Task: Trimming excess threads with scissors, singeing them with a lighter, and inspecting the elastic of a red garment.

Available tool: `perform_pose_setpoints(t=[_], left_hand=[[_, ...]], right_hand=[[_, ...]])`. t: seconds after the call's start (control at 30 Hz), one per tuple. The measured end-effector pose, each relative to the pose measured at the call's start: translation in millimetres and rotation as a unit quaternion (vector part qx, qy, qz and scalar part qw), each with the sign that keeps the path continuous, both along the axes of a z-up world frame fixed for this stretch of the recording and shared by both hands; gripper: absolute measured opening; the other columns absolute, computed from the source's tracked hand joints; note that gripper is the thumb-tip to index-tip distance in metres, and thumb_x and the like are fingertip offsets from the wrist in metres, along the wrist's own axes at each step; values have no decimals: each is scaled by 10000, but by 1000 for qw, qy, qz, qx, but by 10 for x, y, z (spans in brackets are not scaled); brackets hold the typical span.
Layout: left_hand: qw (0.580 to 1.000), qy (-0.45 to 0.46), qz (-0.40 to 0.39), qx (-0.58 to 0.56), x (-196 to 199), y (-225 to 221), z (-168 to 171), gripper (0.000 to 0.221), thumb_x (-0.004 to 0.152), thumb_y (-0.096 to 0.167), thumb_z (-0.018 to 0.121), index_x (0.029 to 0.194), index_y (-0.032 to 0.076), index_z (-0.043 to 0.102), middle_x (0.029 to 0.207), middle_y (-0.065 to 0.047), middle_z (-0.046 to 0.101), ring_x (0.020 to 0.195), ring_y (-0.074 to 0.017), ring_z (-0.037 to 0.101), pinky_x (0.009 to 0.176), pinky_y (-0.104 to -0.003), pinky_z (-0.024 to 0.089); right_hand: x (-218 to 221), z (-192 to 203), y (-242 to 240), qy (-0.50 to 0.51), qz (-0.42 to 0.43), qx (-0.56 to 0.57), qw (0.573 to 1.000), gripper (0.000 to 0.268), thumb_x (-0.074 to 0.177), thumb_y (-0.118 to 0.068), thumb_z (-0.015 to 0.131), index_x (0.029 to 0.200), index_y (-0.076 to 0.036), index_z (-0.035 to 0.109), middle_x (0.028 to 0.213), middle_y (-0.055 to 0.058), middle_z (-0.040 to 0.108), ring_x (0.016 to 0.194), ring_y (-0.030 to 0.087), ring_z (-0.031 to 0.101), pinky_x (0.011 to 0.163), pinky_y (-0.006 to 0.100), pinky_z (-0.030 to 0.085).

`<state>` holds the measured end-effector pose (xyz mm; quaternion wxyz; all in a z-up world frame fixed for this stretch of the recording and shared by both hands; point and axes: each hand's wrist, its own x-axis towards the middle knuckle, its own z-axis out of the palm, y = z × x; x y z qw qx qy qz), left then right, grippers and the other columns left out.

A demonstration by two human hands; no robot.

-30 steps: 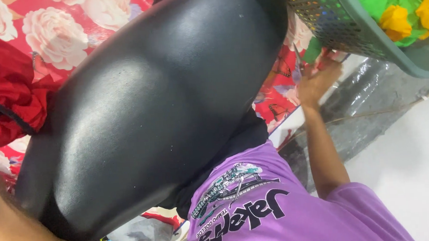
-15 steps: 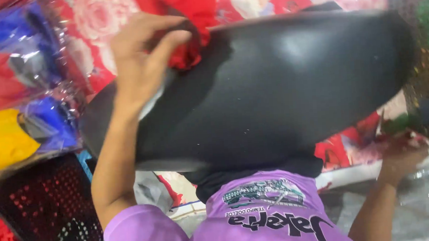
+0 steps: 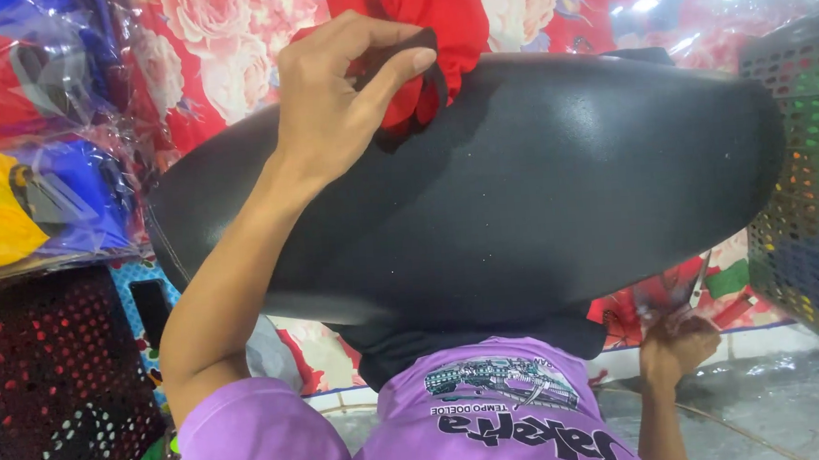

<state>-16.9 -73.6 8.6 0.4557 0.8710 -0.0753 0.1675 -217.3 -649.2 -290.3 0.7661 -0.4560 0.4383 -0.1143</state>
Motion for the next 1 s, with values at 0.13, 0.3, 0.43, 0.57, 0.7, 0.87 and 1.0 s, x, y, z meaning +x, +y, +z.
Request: perform_pose_setpoints(t=[0.13,0.3,0.43,0.57,0.7,0.87,1.0], left_hand=[[1000,-5,6,-11,3,1,1,137,1021,128,760,1056,-4,743,950,-111,748,854,-213,707,727,-298,569],[998,18,44,-50,10,-9,20,79,990,88,789,980,30,737,884,-48,736,765,-133,621,669,-263,510],[993,30,67,-89,16,5,17,99,979,105,781,978,29,718,900,-63,756,789,-132,683,695,-244,559],[990,36,97,-93,27,34,-64,113,971,143,796,984,70,711,880,-28,748,785,-115,688,697,-241,548],[990,20,109,-88,73,61,-72,145,992,193,767,1011,62,709,897,-29,745,813,-135,690,737,-266,550],[985,18,116,-127,58,85,-78,175,971,190,767,1036,33,725,935,-60,771,855,-156,744,786,-264,609],[986,3,102,-134,61,65,-65,210,983,179,749,1082,-1,710,1015,-94,784,922,-203,776,839,-299,630]], right_hand=[[-239,-58,-210,262,328,-614,668,344,830,-45,791,631,-99,516,647,28,573,600,192,525,535,435,432],[-213,-293,-705,316,431,-667,519,383,974,-409,713,712,-131,704,772,123,725,731,393,687,710,466,492],[-183,-199,-735,431,446,-570,539,528,923,-618,670,1023,-119,812,940,150,795,887,359,761,759,415,548],[-718,-114,-520,174,279,-284,901,216,1034,-177,695,999,36,674,802,121,636,689,188,640,677,417,654],[-437,549,416,226,147,-248,931,132,878,-66,599,998,-10,595,786,96,608,690,168,650,658,281,638],[86,1442,1255,-77,66,-278,955,85,1027,-70,499,1096,-44,543,1050,250,684,957,328,721,906,406,654],[659,1642,1069,-154,211,-593,762,400,1021,161,839,1301,66,570,1154,202,624,971,271,590,810,375,526]])
